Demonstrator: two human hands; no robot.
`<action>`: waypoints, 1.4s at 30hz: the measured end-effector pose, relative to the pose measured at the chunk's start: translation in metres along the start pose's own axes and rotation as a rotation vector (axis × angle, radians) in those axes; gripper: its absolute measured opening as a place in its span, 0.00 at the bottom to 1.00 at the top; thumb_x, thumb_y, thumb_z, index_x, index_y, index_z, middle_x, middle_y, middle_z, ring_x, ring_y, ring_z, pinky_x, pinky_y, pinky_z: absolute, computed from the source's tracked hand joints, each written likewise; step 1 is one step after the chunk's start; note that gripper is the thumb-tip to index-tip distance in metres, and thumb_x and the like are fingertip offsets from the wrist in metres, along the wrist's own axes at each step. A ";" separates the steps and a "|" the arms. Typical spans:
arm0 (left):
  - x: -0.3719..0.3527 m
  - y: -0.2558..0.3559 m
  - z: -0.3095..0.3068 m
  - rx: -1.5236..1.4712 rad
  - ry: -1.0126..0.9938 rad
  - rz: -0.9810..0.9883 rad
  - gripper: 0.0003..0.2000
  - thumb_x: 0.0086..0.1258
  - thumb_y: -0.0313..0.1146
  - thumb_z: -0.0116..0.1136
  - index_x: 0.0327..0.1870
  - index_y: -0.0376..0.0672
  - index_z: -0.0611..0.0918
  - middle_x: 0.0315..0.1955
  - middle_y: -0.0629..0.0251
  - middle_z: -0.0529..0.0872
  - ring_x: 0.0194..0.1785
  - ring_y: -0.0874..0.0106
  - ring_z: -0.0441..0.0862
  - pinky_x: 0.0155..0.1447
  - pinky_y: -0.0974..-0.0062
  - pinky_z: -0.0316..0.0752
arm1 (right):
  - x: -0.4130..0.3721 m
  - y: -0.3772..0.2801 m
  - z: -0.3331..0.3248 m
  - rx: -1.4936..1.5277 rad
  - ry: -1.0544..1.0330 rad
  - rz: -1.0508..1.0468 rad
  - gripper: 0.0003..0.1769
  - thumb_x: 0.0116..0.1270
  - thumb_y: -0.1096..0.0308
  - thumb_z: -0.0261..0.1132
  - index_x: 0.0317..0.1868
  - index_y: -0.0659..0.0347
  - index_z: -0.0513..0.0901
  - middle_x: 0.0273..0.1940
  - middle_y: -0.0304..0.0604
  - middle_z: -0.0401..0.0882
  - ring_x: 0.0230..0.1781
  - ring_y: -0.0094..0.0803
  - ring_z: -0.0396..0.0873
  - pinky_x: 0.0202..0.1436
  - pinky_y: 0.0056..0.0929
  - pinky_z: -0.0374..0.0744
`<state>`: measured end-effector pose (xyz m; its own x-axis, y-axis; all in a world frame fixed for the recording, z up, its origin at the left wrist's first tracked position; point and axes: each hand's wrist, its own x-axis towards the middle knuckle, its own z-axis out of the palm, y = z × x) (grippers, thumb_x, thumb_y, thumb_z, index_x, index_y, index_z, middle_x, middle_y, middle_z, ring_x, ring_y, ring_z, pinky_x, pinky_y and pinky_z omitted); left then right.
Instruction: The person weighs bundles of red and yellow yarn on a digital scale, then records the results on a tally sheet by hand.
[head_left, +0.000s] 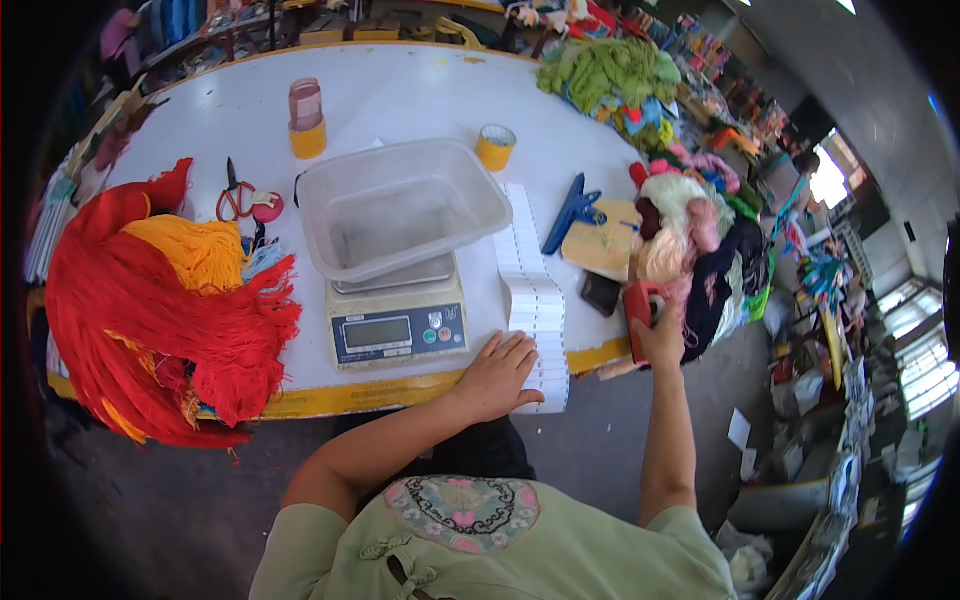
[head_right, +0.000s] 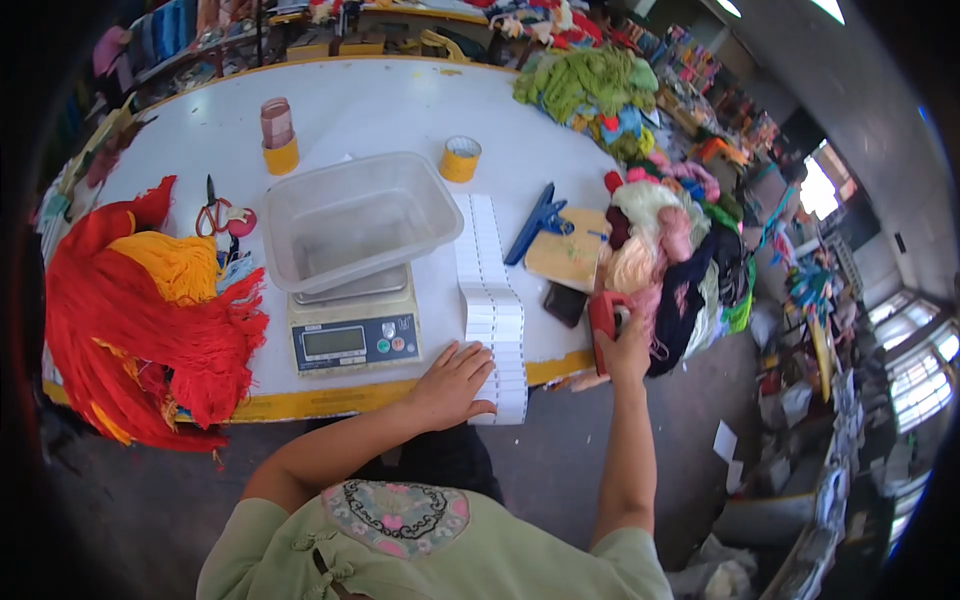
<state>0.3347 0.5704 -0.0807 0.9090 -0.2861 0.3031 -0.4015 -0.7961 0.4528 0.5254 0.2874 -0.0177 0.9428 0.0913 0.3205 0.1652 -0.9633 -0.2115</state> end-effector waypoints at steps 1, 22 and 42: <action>0.003 -0.006 -0.004 -0.011 -0.008 -0.013 0.36 0.71 0.56 0.57 0.67 0.32 0.71 0.70 0.49 0.70 0.77 0.54 0.61 0.80 0.52 0.53 | 0.008 -0.014 -0.013 0.080 0.084 -0.033 0.52 0.55 0.55 0.76 0.75 0.63 0.59 0.57 0.62 0.80 0.55 0.57 0.81 0.58 0.45 0.79; 0.003 -0.015 -0.002 -0.096 0.032 -0.007 0.30 0.73 0.50 0.57 0.67 0.35 0.75 0.69 0.53 0.72 0.78 0.58 0.61 0.80 0.51 0.50 | 0.096 -0.292 0.102 0.168 -0.295 -0.207 0.36 0.68 0.51 0.62 0.70 0.58 0.61 0.58 0.57 0.77 0.56 0.56 0.81 0.55 0.50 0.82; 0.005 -0.020 -0.008 -0.265 0.005 -0.005 0.17 0.73 0.38 0.57 0.57 0.39 0.82 0.64 0.60 0.79 0.74 0.64 0.67 0.80 0.51 0.50 | 0.185 -0.249 0.106 0.142 -0.319 -0.107 0.27 0.73 0.53 0.59 0.65 0.60 0.71 0.63 0.58 0.75 0.62 0.53 0.78 0.62 0.51 0.78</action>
<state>0.3464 0.5889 -0.0813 0.9107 -0.2796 0.3041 -0.4130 -0.6302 0.6575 0.6895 0.5708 -0.0037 0.9571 0.2857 0.0481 0.2854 -0.9013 -0.3258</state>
